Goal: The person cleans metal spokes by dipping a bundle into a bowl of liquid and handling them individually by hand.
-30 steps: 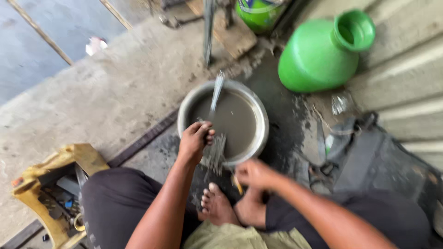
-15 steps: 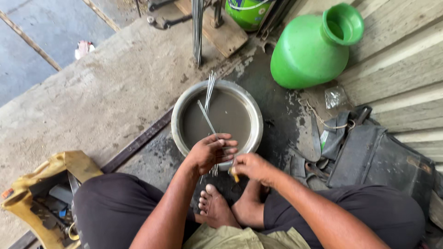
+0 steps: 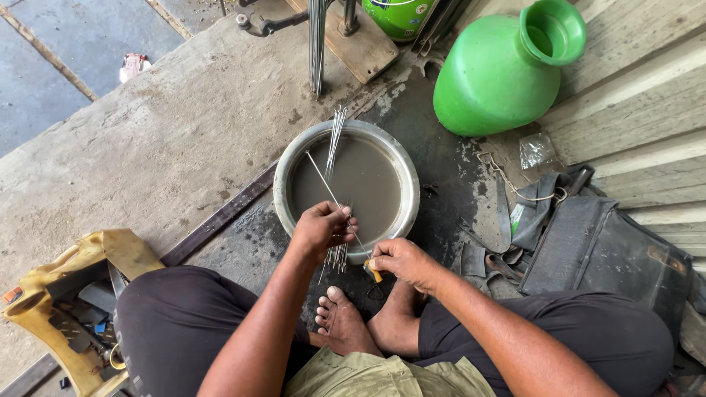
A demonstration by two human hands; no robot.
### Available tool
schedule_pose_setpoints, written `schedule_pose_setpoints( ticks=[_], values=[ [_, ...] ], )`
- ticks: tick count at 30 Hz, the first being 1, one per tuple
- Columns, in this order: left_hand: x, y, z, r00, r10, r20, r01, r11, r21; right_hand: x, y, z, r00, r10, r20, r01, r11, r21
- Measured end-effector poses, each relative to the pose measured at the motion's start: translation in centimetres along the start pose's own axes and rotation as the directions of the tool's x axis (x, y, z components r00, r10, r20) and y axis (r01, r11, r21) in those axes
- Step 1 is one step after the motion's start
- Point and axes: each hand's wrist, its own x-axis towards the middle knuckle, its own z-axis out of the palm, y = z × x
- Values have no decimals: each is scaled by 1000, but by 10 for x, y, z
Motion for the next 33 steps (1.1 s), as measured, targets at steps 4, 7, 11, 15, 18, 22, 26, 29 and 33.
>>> schedule_pose_setpoints(
  ticks=[4,7,11,15,18,22,26,29,33],
  values=[
    [3,-6,-1,989,110,-96,-95,983,155,-4,-5,9,999,-40,-9,40,998,-46],
    [3,12,-8,982,96,-163,-107,992,-61,-11,-12,9,1000,17,0,-17,959,-284],
    [7,17,-21,965,165,-205,-164,986,24,-6,-17,16,997,45,-59,-63,934,-351],
    [18,-32,12,934,300,-193,-245,933,263,41,-25,13,987,-91,-136,61,976,-208],
    [21,-26,-2,894,385,-229,-342,917,207,38,-24,19,985,-96,-145,33,922,-386],
    [7,28,-33,840,446,-310,-467,884,7,-2,-11,28,975,-204,-93,86,723,-686],
    [-17,47,-8,741,632,-226,-585,773,244,4,-4,-16,925,-378,-38,196,562,-804],
    [-24,48,18,622,782,-29,-697,571,434,23,1,-39,883,-376,-280,-41,533,-845],
    [-35,28,45,597,783,175,-702,404,586,62,7,-51,817,-323,-478,-214,601,-770]
  ],
)
